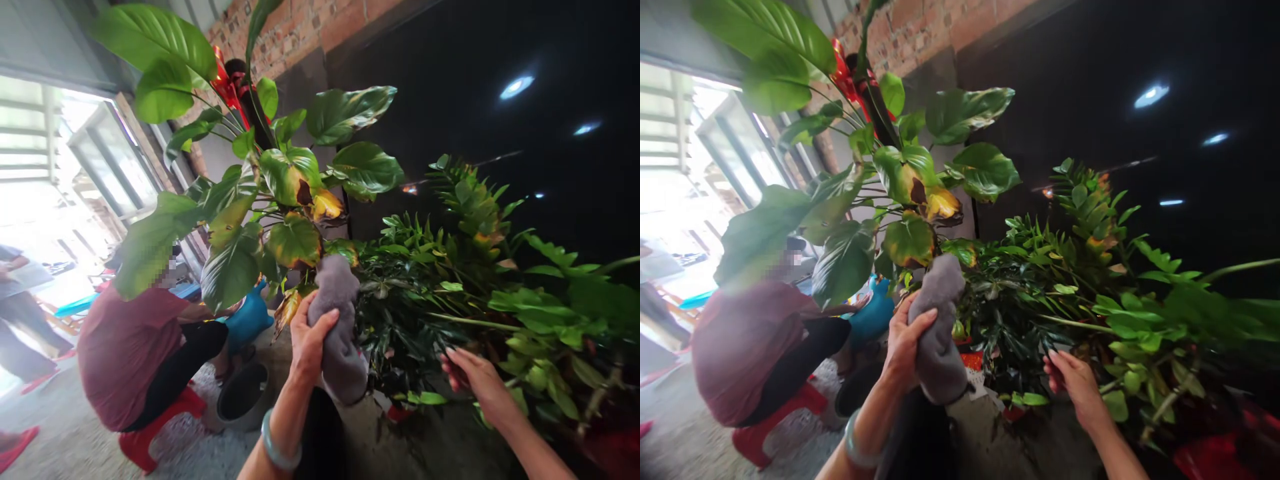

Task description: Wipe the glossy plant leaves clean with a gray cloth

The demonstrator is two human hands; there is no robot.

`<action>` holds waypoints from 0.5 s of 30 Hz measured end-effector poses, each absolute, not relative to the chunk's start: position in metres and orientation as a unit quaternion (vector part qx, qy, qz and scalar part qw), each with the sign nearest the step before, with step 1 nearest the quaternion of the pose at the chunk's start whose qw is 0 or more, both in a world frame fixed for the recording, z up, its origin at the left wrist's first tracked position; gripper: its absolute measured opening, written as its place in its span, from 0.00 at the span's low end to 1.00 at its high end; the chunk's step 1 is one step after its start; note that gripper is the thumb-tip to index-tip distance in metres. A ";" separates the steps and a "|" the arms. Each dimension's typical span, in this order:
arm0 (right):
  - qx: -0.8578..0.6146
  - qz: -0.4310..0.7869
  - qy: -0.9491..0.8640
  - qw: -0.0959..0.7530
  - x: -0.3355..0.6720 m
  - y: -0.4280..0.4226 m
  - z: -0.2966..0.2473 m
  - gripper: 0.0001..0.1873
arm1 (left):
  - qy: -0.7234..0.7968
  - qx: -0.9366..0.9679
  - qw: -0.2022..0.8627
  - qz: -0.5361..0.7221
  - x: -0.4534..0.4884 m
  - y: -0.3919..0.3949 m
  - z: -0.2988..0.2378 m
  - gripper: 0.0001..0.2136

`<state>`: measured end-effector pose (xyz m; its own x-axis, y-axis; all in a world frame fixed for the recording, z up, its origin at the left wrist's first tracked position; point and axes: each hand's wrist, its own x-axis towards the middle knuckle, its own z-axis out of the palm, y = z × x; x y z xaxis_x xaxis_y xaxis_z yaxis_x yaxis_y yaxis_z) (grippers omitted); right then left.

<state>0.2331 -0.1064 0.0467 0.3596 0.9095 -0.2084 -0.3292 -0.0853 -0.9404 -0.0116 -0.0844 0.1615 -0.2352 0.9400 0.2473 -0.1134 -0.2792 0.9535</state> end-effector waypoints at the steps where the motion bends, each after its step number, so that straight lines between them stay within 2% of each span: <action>1: -0.541 0.497 -0.265 0.624 0.234 -0.107 0.046 0.14 | 0.434 0.467 0.395 0.661 -0.008 -0.078 0.164 0.26; 5: -0.546 0.496 -0.255 0.625 0.237 -0.107 0.046 0.16 | 0.460 0.492 0.422 0.606 0.002 -0.073 0.144 0.25; 10: -0.550 0.491 -0.271 0.619 0.237 -0.107 0.049 0.16 | 0.498 0.474 0.536 0.490 0.001 -0.105 0.102 0.22; 15: -0.550 0.486 -0.271 0.623 0.235 -0.107 0.047 0.17 | 0.467 0.490 0.548 0.492 0.000 -0.112 0.114 0.22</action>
<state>0.2349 -0.1066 0.0470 0.3797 0.9040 -0.1967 -0.3072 -0.0774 -0.9485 0.0002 -0.1117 0.1136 0.0803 0.9963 -0.0299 -0.0806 0.0364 0.9961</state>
